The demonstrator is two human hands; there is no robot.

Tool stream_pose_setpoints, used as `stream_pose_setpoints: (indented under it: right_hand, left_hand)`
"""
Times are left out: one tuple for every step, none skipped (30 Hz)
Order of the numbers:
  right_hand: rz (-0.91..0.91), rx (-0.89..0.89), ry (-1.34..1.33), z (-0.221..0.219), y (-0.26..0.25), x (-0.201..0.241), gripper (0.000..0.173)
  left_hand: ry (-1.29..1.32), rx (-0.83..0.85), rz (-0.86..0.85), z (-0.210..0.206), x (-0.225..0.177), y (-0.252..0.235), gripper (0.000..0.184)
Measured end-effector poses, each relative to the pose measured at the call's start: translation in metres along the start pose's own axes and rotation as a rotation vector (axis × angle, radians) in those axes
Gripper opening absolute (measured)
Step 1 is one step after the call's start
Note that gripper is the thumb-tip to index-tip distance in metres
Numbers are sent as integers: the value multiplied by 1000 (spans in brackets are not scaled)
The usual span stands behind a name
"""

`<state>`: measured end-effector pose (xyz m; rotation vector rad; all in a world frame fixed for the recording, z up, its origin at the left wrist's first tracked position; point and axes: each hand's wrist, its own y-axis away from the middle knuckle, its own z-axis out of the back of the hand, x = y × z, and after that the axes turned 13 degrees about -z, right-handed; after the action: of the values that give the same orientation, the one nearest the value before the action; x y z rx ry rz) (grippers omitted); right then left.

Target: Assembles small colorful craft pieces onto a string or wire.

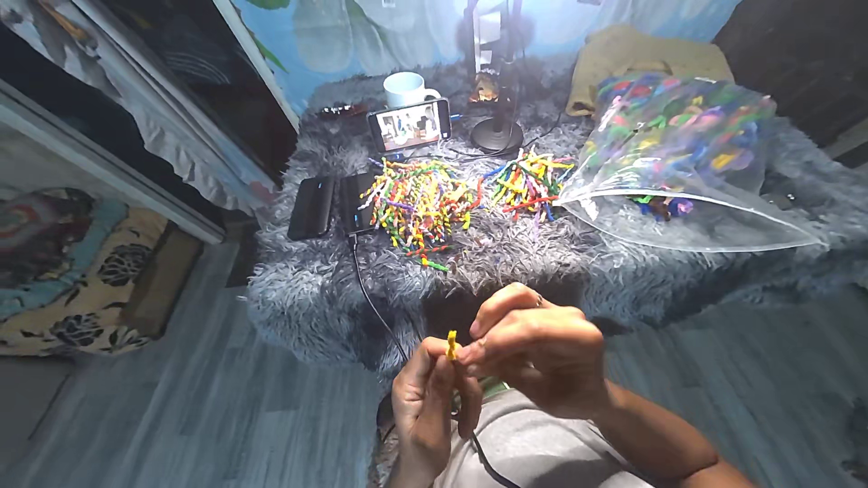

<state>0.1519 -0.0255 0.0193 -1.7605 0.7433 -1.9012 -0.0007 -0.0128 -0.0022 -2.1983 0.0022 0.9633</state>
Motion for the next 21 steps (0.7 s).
stream_pose_setpoints:
  right_hand:
    - [-75, 21, -112, 2, 0, -1, 8]
    - [-145, 50, -218, 5, -1, -2, 13]
    - [-205, 85, -313, 7, -2, -2, 17]
    - [-247, 125, -385, 9, -4, -2, 20]
    - [-273, 167, -421, 10, -5, -2, 23]
    - [-282, 213, -428, 12, -7, -1, 23]
    - [-272, 261, -412, 14, -8, -1, 22]
    - [-251, 302, -380, 16, -10, 0, 20]
    - [-230, 324, -331, 17, -11, 2, 17]
    - [-207, 329, -259, 19, -11, 4, 15]
    - [-184, 319, -163, 20, -11, 7, 13]
    - [-162, 299, -44, 21, -11, 10, 11]
    - [-144, 272, 71, 22, -10, 14, 9]
    - [-117, 240, 179, 21, -9, 18, 7]
    - [-82, 203, 284, 20, -7, 21, 7]
    - [-44, 167, 370, 18, -6, 22, 8]
    - [-7, 137, 429, 16, -5, 23, 9]
    - [28, 116, 461, 15, -3, 23, 10]
    - [59, 102, 483, 14, -2, 23, 11]
    - [89, 94, 491, 14, -1, 22, 11]
    - [115, 94, 495, 14, 0, 22, 12]
  left_hand:
    - [25, 60, -13, 5, 1, -1, 24]
    - [43, 124, -26, 11, 2, -2, 24]
    - [42, 182, -33, 15, 2, -3, 23]
    - [35, 234, -32, 19, 2, -3, 23]
    - [12, 279, -27, 22, 2, -4, 21]
    - [-28, 321, -19, 24, 1, -4, 18]
    - [-90, 351, -11, 25, -1, -4, 14]
    - [-160, 366, -10, 26, -2, -4, 13]
    - [-235, 374, -17, 26, -3, -4, 13]
    - [-313, 372, -29, 25, -4, -3, 16]
    - [-393, 362, -44, 25, -4, -3, 17]
    - [-463, 346, -55, 24, -4, -3, 17]
    - [-519, 328, -60, 23, -4, -3, 18]
    - [-560, 303, -58, 23, -4, -3, 19]
    - [-592, 275, -54, 22, -3, -3, 21]
    - [-625, 253, -54, 21, -3, -3, 23]
    - [-650, 233, -57, 19, -2, -3, 26]
    - [-659, 221, -63, 18, -1, -3, 28]
    - [-660, 211, -69, 16, -1, -3, 30]
    - [-653, 204, -76, 14, 0, -3, 30]
    - [-645, 202, -84, 13, 0, -3, 30]
